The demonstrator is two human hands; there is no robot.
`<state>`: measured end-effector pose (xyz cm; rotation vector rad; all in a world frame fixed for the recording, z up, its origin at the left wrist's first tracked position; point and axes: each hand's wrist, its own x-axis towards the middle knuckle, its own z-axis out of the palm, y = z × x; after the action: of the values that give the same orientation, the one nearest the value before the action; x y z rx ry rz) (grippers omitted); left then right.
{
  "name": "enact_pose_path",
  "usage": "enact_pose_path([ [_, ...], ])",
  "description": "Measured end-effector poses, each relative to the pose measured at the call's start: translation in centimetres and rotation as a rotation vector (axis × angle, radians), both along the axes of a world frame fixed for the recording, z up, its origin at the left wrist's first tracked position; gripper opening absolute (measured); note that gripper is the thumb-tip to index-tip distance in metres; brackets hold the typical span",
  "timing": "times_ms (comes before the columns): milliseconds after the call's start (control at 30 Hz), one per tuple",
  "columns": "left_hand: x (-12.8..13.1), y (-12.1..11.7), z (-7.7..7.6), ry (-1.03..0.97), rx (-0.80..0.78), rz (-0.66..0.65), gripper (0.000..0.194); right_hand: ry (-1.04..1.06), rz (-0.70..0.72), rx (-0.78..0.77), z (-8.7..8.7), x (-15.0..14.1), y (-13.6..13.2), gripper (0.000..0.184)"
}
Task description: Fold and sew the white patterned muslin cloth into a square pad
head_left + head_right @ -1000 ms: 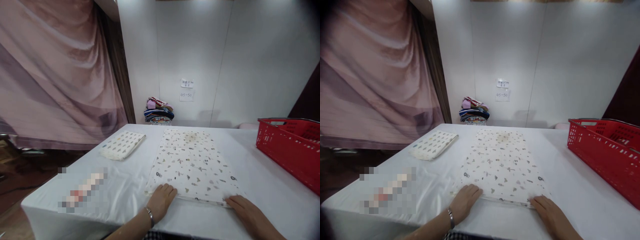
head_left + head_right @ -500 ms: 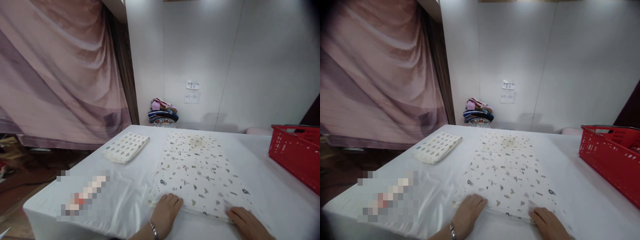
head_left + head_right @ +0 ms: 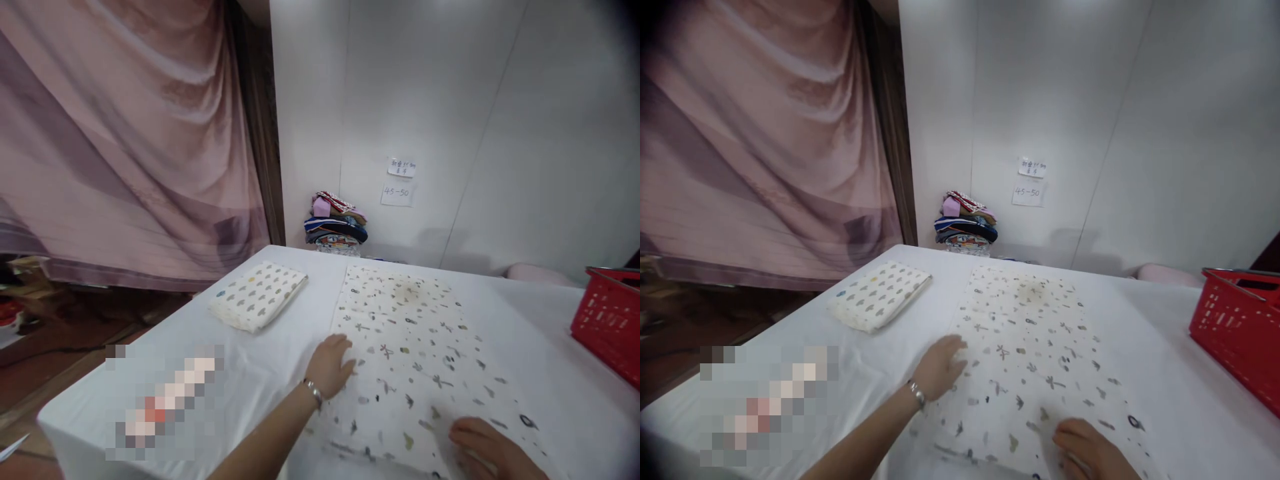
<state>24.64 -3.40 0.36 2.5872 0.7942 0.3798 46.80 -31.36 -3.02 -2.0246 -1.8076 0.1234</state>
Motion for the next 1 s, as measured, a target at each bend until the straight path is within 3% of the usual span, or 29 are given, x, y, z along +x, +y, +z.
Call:
enact_pose_path([
  [133,3.7,3.3,-1.7,0.160,0.054,0.126,0.064,0.151,0.112,-0.083,2.4,-1.4,7.9,0.032],
  [267,4.7,3.7,-5.1,0.236,0.050,0.154,0.070,0.193,0.128,-0.080,2.1,-1.4,17.8,0.040],
  [333,4.6,3.7,-6.0,0.220,0.051,0.150,0.071,0.159,0.117,-0.065,1.7,-0.9,23.2,0.042],
  [433,4.4,3.6,-6.1,0.207,0.031,0.157,0.071,0.022,0.088,-0.102,1.4,-0.2,31.3,0.044],
  [533,4.4,3.6,-5.3,0.212,-0.027,0.155,0.072,-0.067,-0.059,-0.164,0.8,0.6,37.7,0.046],
  [633,4.4,3.7,-5.0,0.217,-0.086,0.145,0.073,-0.082,-0.145,-0.198,-0.7,1.3,41.0,0.050],
  [800,4.5,3.8,-5.2,0.201,-0.124,0.140,0.075,-0.130,-0.177,-0.252,-2.9,2.1,41.5,0.056],
  [1000,4.4,3.9,-4.4,0.209,-0.178,0.112,0.074,-0.101,-0.251,-0.259,-0.3,3.4,44.1,0.039],
])
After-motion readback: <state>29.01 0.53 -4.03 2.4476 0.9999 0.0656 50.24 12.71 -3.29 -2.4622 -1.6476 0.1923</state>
